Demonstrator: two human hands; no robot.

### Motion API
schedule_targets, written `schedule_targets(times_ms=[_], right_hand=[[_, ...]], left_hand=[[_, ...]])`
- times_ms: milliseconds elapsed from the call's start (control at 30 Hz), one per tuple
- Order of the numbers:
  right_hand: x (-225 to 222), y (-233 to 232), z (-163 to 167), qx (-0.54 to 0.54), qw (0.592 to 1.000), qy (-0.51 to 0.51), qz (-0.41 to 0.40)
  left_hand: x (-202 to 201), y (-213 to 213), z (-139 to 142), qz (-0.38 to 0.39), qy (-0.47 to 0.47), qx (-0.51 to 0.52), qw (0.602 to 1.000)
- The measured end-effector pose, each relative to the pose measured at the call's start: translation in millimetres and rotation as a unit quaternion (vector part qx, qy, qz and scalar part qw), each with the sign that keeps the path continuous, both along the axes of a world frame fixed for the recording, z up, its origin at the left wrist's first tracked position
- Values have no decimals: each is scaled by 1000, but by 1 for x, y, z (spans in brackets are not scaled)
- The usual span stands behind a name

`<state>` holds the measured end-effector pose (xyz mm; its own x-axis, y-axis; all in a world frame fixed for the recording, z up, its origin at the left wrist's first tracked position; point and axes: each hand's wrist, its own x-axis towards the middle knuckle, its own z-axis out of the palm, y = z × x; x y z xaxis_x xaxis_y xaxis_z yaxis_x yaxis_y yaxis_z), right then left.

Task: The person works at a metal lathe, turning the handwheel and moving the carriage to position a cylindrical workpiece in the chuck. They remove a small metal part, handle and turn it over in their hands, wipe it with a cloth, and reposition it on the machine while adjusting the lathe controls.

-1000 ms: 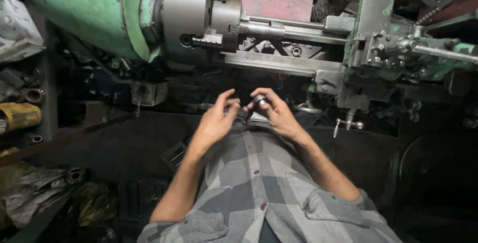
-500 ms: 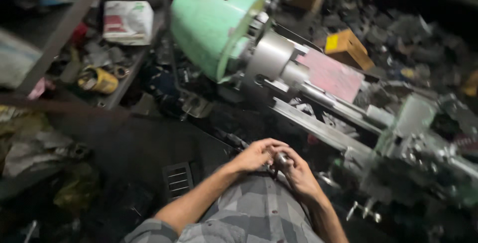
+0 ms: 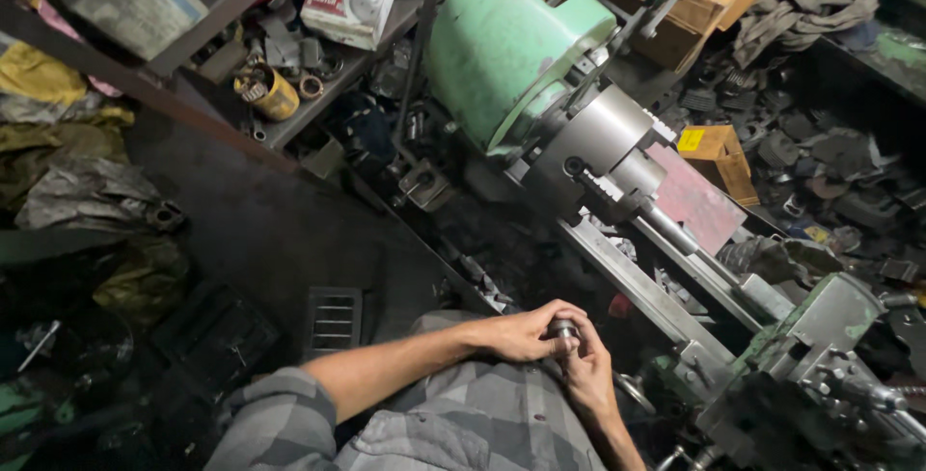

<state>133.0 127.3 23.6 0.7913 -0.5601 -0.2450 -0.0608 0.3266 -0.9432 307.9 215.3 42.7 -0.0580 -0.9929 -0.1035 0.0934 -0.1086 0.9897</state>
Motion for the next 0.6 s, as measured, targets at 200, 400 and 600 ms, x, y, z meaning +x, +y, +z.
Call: schedule_targets(times_ms=[200, 400, 600], right_hand=[[8, 4, -1, -24, 1000, -11, -8], [3, 8, -12, -47, 998, 32, -41], [1, 12, -5, -69, 995, 31, -64]], left_hand=[[-4, 7, -3, 33, 52, 1, 998], [-4, 10, 10, 46, 52, 6, 998], [-3, 8, 14, 36, 84, 56, 994]])
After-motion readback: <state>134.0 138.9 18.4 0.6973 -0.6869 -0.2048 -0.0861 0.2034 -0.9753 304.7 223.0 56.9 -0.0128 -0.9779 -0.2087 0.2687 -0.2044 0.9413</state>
